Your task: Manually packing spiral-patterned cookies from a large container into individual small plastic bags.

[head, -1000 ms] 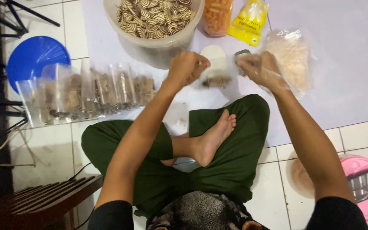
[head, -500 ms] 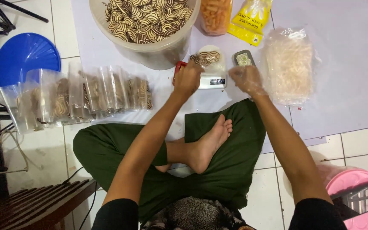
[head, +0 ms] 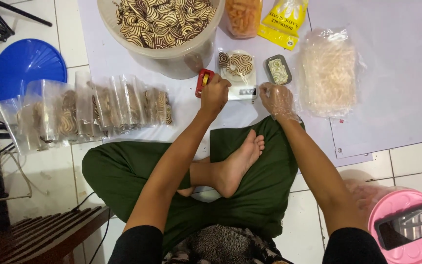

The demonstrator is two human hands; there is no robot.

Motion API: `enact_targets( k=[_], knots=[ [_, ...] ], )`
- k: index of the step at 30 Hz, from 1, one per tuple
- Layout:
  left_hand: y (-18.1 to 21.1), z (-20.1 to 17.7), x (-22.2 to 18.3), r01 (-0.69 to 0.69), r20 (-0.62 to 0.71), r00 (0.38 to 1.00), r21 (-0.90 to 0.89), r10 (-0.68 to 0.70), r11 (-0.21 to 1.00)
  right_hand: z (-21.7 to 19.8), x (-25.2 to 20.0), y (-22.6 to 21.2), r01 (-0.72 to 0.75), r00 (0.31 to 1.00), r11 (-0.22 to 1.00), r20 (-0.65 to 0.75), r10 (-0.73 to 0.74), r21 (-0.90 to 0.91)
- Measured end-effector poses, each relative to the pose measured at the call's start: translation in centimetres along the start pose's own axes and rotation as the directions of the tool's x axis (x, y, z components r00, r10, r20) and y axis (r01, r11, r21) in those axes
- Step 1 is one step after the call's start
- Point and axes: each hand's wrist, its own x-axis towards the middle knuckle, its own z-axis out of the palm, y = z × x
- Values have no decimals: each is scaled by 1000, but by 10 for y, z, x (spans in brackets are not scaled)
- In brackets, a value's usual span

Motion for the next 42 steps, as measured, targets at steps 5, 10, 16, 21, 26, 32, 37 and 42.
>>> enact_targets(
  k=[5, 10, 16, 21, 26, 32, 37, 42],
  knots=[
    [6, -1, -12, -2, 55, 998, -116, 9, 993, 9, 2, 7, -32, 999, 998, -9, 33, 48],
    [15, -25, -34, -35, 113, 992, -139, 51, 990, 6, 1, 11, -75, 997, 994, 6, 75, 75],
    [12, -68, -97, 53, 30, 998, -274, -46, 960, 3, 6, 13, -189, 982, 976, 20, 188, 109],
    [-32, -57, -142, 279, 144, 959, -308, -245, 910, -1, 0, 4, -219, 976, 972, 43, 216, 85],
    [-9, -60, -146, 333, 272, 931, -352, -245, 875, -7, -6, -3, -239, 966, 967, 120, 228, 84],
    [17, -81, -136, 332, 509, 857, -427, -79, 841, -20, -12, -23, -263, 941, 964, 231, 249, 31],
    [18, -88, -135, -136, 168, 957, -461, 236, 877, -9, -5, -12, -234, 936, 972, 268, 229, -10],
    [23, -78, -143, 14, 431, 869, -513, 244, 858, -1, -2, -9, -219, 926, 975, 306, 221, -41]
  ],
)
